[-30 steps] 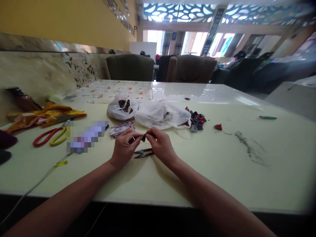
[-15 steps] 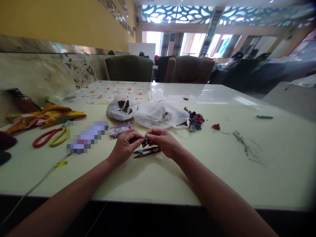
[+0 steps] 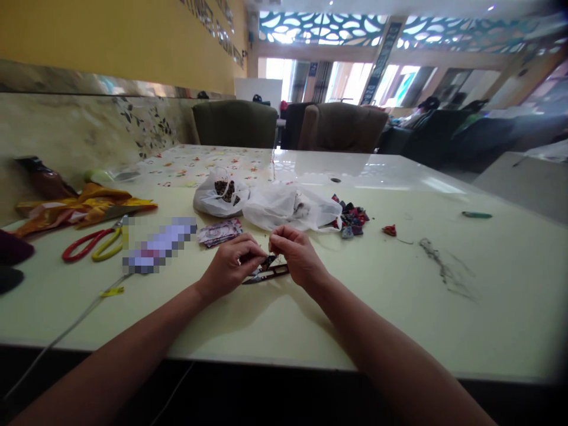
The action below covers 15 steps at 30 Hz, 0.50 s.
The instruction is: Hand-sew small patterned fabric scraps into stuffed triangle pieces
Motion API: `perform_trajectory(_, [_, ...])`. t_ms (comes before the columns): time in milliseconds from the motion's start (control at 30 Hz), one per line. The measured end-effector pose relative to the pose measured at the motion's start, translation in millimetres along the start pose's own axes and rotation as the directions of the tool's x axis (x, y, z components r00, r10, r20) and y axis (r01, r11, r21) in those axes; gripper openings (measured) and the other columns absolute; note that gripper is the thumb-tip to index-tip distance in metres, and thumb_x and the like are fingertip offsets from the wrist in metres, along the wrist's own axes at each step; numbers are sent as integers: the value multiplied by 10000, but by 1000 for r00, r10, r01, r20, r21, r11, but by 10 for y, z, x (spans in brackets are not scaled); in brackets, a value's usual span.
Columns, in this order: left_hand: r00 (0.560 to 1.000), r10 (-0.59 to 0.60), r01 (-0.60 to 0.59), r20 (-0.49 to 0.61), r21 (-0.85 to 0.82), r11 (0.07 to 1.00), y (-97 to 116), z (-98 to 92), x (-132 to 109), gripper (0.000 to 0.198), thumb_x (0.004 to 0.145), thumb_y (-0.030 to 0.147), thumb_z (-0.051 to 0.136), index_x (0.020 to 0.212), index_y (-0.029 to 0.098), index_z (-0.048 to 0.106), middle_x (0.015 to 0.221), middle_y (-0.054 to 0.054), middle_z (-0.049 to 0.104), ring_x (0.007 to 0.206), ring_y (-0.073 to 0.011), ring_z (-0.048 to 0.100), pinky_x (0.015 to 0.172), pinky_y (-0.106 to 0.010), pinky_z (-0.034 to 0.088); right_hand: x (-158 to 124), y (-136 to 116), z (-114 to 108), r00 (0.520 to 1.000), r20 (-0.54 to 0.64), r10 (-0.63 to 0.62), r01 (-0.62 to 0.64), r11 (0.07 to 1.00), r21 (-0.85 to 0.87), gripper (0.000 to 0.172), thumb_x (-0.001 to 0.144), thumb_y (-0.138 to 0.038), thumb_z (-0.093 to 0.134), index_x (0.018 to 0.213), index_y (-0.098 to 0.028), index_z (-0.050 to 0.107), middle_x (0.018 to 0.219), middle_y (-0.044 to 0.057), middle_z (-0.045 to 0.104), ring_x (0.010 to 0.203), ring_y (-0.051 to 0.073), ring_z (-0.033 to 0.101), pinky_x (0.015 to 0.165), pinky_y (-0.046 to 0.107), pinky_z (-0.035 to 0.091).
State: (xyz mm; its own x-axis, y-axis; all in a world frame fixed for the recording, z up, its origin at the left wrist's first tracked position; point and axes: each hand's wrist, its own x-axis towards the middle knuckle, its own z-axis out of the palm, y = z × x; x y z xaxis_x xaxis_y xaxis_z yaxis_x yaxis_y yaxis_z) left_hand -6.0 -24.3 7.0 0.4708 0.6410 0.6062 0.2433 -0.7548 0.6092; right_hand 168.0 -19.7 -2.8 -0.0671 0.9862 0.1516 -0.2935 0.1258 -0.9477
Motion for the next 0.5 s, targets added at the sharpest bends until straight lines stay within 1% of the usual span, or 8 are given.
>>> perform_trajectory(67, [997, 41, -40, 64, -19, 999, 26, 5, -4, 100, 878, 185, 624, 841, 176, 717, 802, -53, 637, 730, -147, 606, 674, -259, 492, 9, -20, -16, 1000, -7, 4, -4, 1000, -1, 149, 693, -279, 682, 662, -176, 579, 589, -26, 586, 575, 96, 466, 605, 250, 342])
perform_trajectory(133, [992, 57, -52, 117, -45, 998, 38, 6, -7, 110, 881, 191, 621, 847, 183, 726, 804, -58, 641, 743, -151, 612, 691, -268, 503, 42, -57, -73, 997, -76, 2, 0, 999, 32, 167, 671, -285, 703, 658, -181, 573, 636, -16, 626, 615, 104, 520, 619, 244, 370])
perform_trajectory(167, [993, 43, -38, 110, -52, 998, 34, 4, -7, 107, 878, 195, 626, 845, 185, 727, 802, -58, 637, 750, -152, 612, 691, -268, 505, 66, -83, -118, 992, -122, 7, 1, 998, 67, 181, 657, -289, 718, 667, -185, 570, 672, -9, 652, 655, 114, 562, 631, 242, 389])
perform_trajectory(267, [992, -117, 110, -52, -127, 986, -33, -23, 3, 86, 847, 237, 669, 802, 178, 713, 839, -52, 619, 704, -130, 593, 592, -237, 487, 151, -199, -290, 974, -217, 71, -20, 974, 227, 231, 646, -274, 739, 723, -199, 534, 773, 12, 711, 787, 168, 674, 627, 245, 436])
perform_trajectory(300, [972, -205, 180, -116, -196, 964, -69, -36, 9, 102, 829, 263, 690, 781, 173, 701, 866, -50, 617, 657, -114, 578, 532, -224, 464, 178, -249, -352, 968, -230, 100, -32, 959, 281, 239, 656, -258, 731, 739, -204, 514, 779, 14, 717, 796, 181, 692, 597, 241, 438])
perform_trajectory(367, [900, -401, 313, -171, -386, 868, -145, -67, 23, 166, 791, 322, 724, 775, 163, 680, 935, -51, 633, 562, -80, 548, 435, -208, 409, 224, -354, -477, 953, -265, 143, -37, 930, 366, 224, 690, -225, 700, 757, -213, 486, 728, 0, 702, 725, 168, 697, 502, 217, 408])
perform_trajectory(433, [813, -562, 411, -150, -536, 738, -207, -99, 40, 231, 750, 365, 754, 812, 155, 679, 934, -53, 665, 546, -80, 566, 424, -201, 406, 262, -453, -605, 934, -316, 166, -15, 902, 431, 195, 717, -179, 664, 750, -212, 474, 610, -46, 626, 566, 115, 640, 423, 186, 359])
perform_trajectory(500, [746, -656, 468, -115, -610, 639, -247, -129, 54, 291, 715, 385, 779, 851, 145, 687, 856, -51, 689, 601, -111, 616, 472, -205, 446, 298, -529, -750, 936, -326, 132, 38, 883, 469, 195, 752, -153, 636, 723, -207, 451, 553, -77, 552, 489, 74, 578, 432, 167, 399])
